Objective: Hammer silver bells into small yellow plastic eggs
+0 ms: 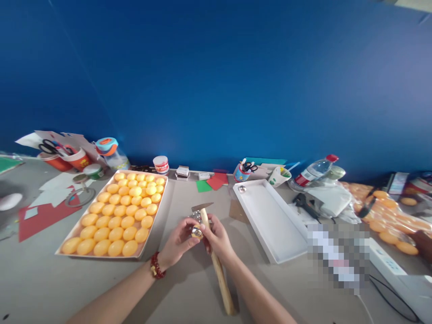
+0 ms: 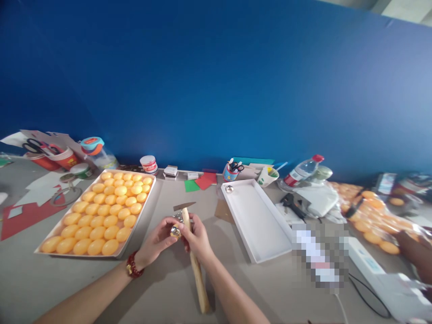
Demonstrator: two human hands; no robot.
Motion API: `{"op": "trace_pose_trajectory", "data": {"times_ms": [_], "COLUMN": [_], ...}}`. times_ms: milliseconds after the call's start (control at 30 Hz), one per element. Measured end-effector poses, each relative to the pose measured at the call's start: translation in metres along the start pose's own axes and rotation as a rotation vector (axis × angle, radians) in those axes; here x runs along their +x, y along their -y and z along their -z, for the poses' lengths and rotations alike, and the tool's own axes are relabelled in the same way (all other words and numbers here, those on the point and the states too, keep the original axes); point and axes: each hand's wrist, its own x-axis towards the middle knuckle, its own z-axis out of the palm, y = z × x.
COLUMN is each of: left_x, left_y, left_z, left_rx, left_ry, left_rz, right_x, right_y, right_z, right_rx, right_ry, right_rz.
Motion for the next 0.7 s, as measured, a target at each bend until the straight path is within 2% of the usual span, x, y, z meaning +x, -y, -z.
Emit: {"op": "trace_pose_trajectory", "data": {"times_ms": [300, 700], "left_x": [0.0006, -0.0013], "left_y": [-0.0037, -0.0037], "left_z": [0.0038, 0.0024], "left_rx": [-0.001, -0.008], "left_ry": [-0.094, -0.100], "left_rz": [0.037, 0.049], "right_x": [0.0002, 0.0001], "right_y": [-0.0009, -0.0004], "right_z": [-0.0021, -0.0023], "right_rx": [0.036, 0.023], "right_ry": [0.025, 0.030], "right_rz": [-0.038, -0.038]}}
